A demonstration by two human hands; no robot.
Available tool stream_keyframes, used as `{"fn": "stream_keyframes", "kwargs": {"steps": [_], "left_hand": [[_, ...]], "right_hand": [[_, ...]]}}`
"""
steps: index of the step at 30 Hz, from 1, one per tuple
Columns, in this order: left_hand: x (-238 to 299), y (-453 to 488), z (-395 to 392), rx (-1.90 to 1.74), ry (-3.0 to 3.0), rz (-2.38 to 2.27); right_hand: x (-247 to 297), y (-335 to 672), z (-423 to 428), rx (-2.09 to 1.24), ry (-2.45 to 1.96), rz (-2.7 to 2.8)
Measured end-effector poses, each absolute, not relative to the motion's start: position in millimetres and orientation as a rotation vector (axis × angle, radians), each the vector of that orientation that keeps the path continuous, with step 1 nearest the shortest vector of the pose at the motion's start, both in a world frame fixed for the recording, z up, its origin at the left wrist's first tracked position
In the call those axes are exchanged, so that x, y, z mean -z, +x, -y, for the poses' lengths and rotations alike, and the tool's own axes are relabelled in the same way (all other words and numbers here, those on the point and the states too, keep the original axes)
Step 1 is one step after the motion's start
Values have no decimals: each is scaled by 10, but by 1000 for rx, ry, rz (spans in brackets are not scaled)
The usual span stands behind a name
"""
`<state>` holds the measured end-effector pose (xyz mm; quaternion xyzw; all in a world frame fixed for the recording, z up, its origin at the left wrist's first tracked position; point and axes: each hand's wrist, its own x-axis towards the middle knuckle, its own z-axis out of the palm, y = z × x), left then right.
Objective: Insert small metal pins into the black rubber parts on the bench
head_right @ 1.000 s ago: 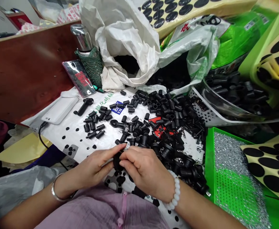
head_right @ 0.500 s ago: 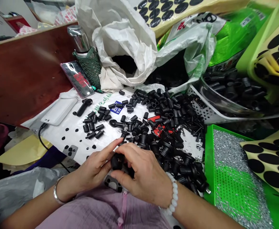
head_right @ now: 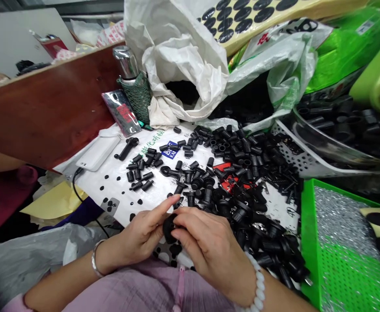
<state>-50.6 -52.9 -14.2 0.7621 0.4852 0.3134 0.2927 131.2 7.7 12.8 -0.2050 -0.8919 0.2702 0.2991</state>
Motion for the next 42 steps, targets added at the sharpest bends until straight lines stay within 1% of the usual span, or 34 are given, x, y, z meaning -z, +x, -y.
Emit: {"fn": "stream_keyframes", "kwargs": {"steps": [4,6,8,10,12,15,18,20,22,26,30,36,42], "left_hand": [[106,-503,567,-714,2095,-1284],[81,-528,583,-725,2122,-1278],[71,-593,574,-810,2165,-1334],[97,-701,527,-927,2216,-1549],[166,-828,444,-985,2243,-1885],[304,-979,310,-841,2242,-2254],[389,-1030,243,-732,2243,-2351],[383,-1017,251,-780,2241,-2313],[329,-977,289,-910,2199,-2164],[167,-841,383,-1112,1957,-1632],[91,-695,442,-1045,1738,-1334],[84,-609,508,-1018,1468,-1119],[66,-570,529,-1044,1369,-991]], "right_hand": [[-121,1312,-63,-648,-559,2388],[-103,1331,-67,-626,-563,2378],[-78,1373,-90,-641,-594,2368],[-52,1430,-124,-674,-646,2346],[-31,1489,-158,-687,-689,2318],[-12,1550,-182,-670,-718,2302],[-5,1572,-180,-668,-718,2307],[-11,1573,-177,-671,-716,2305],[-35,1565,-179,-665,-713,2298],[-158,1528,-188,-629,-659,2257],[-280,1482,-197,-510,-548,2302],[-254,1473,-197,-397,-376,2417],[-249,1449,-162,-325,-318,2501]]}}
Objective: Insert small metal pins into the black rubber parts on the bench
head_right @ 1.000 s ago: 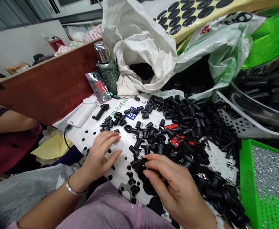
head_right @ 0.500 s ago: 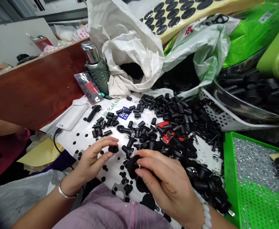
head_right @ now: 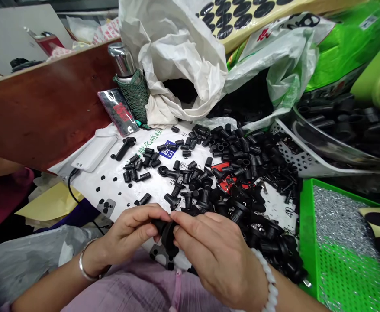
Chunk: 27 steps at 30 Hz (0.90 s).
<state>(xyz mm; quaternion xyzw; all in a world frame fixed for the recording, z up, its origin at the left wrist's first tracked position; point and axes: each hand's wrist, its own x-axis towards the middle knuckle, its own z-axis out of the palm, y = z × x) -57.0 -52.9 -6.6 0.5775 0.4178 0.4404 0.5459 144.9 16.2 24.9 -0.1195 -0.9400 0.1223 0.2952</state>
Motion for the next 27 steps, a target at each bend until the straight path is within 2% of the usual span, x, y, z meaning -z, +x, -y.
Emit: {"fn": "stream_keyframes", "kwargs": {"steps": [5,12,19,27], "left_hand": [[114,-447,517,-1193,1220,-1053],[100,-363,479,-1107,1254,-1235],[53,-342,451,-1075,1355,-1338],[78,-323,450,-939,677,-1091]], "right_hand": [[-212,1392,-169,-364,-421,2450],[-93,1418,-138,-128,-403,2591],[88,1481,-103,-153,-327,2637],[55,1463,-105,-133,-215,2671]]}}
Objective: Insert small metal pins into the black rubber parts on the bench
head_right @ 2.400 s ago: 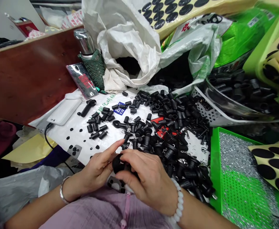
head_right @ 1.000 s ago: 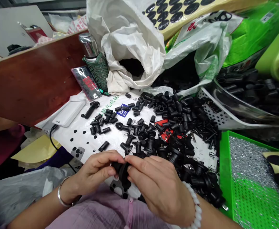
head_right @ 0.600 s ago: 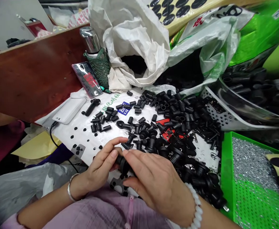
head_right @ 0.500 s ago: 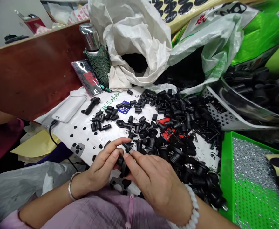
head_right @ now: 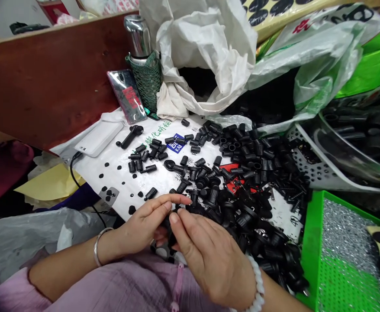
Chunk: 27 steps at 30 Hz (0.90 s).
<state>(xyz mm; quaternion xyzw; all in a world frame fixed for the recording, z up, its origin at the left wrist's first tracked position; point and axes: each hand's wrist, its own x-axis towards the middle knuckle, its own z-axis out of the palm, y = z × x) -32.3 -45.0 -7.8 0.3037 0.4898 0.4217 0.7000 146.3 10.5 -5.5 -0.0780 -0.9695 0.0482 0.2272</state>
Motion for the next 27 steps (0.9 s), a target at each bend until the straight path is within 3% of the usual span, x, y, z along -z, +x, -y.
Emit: {"fn": "stream_keyframes", "kwargs": {"steps": [6,15,22,27], "left_hand": [[63,-358,463,-952,517,-1016],[51,-394,499,-1256,1220,-1369],[73,-397,489,-1150,1231,-1376],[54,-401,499,-1158,1309,-1389]], "right_hand": [[-50,1388,-192,-175,-49,2674],[-72,1282,-20,-655,-606,2513],[9,1327,-78,-234,-342,2648],[-17,1325,-96,-279,-339,2616]]}}
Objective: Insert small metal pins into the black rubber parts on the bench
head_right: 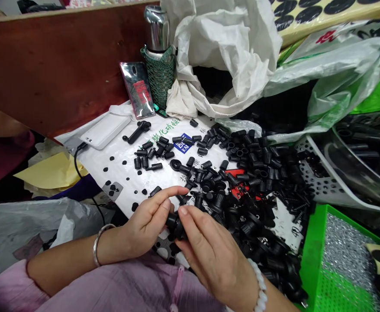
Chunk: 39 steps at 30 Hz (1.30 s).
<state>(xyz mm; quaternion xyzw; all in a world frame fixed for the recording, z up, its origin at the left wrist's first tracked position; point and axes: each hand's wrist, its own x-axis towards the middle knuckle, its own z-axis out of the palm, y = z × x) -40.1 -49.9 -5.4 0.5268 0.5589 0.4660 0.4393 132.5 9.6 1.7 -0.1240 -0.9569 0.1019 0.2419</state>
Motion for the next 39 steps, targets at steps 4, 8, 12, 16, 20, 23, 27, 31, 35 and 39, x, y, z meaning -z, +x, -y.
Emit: {"fn": "stream_keyframes", "kwargs": {"steps": [4,8,12,16,20,23,27,31,35,39], "left_hand": [[50,-414,506,-1205,1520,-1426],[114,-409,498,-1249,1615,-1363],[182,-398,500,-1357,1731,-1286],[193,-393,504,-1351,1603,-1298],[166,-376,483,-1262,1257,-1301],[139,-356,472,-1152,1063,-1257],[108,-358,493,-1214,1195,-1325],[139,-398,515,-1366,1595,-1325],[253,-401,508,-1447,1716,-1310],[319,-351,491,-1419,1330,-1267]], "right_hand": [[7,1299,-50,-448,-410,2556],[21,1314,-13,-671,-459,2489],[10,1325,-8,-948,-565,2421],[23,1303,-26,-848,-496,2456],[42,1308,-58,-508,-362,2580],[35,1322,-71,-321,-311,2627],[24,1316,-50,-328,-365,2592],[20,1267,8,-616,-455,2445],[9,1206,37,-1071,-674,2281],[-44,1192,-12,-974,-722,2381]]}}
